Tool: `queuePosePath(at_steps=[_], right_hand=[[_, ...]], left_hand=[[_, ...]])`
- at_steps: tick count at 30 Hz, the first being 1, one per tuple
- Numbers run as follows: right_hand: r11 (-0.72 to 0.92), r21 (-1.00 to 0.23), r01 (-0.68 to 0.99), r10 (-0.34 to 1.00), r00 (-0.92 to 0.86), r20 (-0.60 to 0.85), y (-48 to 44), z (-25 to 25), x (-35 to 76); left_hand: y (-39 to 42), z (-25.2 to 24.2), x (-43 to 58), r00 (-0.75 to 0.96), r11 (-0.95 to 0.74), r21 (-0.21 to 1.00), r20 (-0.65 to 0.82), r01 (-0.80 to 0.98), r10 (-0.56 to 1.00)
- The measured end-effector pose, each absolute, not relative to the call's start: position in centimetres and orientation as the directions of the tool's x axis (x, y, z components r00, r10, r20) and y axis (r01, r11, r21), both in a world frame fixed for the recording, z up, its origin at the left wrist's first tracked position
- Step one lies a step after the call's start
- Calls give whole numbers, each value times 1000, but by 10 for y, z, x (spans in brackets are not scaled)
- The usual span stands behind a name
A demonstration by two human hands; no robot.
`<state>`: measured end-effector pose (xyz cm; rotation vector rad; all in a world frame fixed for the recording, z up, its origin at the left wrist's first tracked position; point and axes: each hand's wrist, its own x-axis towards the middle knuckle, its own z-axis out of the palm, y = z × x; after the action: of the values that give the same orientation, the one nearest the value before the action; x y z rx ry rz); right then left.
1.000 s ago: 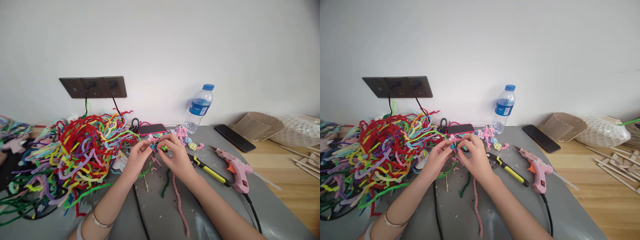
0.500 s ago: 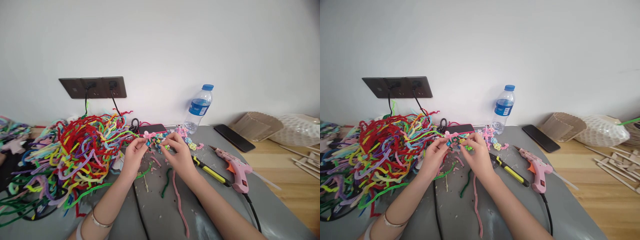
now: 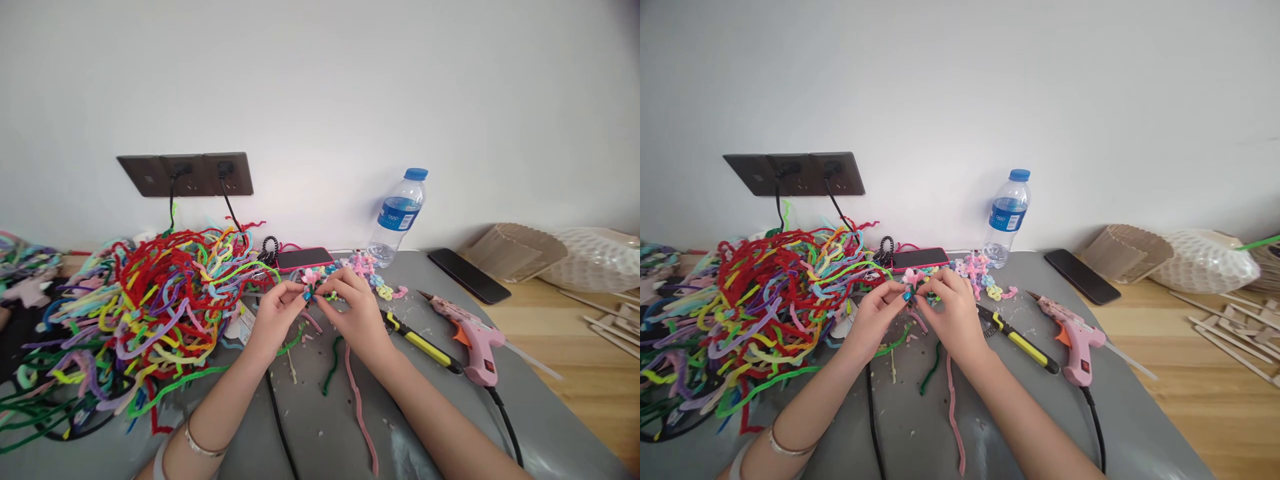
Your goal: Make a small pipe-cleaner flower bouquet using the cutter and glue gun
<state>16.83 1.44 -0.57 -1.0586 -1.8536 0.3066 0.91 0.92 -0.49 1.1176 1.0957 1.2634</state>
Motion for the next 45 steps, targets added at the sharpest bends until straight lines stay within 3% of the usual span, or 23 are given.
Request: queuePosePath(at_steps=[12,17,25,29,32,35,40,45], right_hand=[[612,-600,515,775,-238,586,15,-5,166],[612,-629,480,780,-238,578,15,-3,167],[454,-849,269,891,-153,428,17,-4,168],[244,-967,77,964,-126,233,25,-10,169],[58,-992,-112,991,-115,71,30,-12,173],[-30,-974,-224,993,-119,-3,32,-11,176],[-56,-971,-233,986,-164,-18,30,-8,176],[-36,-979,-199,983,-185,1,30,-8,176]], left_hand=[[11,-11,9,21,57,958,-53,-282,998],[13,-13,8,-24,-1,954,-6,-300,1000],[9,-15,8,22,-241,970,240,45,971],[5,-12,10,88,-338,924,327,179,941],[4,-10,10,79,-269,960,263,81,962],[6,-10,9,-10,-165,985,164,-55,986],[13,-13,7,-106,-50,975,28,-216,994],[13,-12,7,-40,-66,989,61,-130,997]])
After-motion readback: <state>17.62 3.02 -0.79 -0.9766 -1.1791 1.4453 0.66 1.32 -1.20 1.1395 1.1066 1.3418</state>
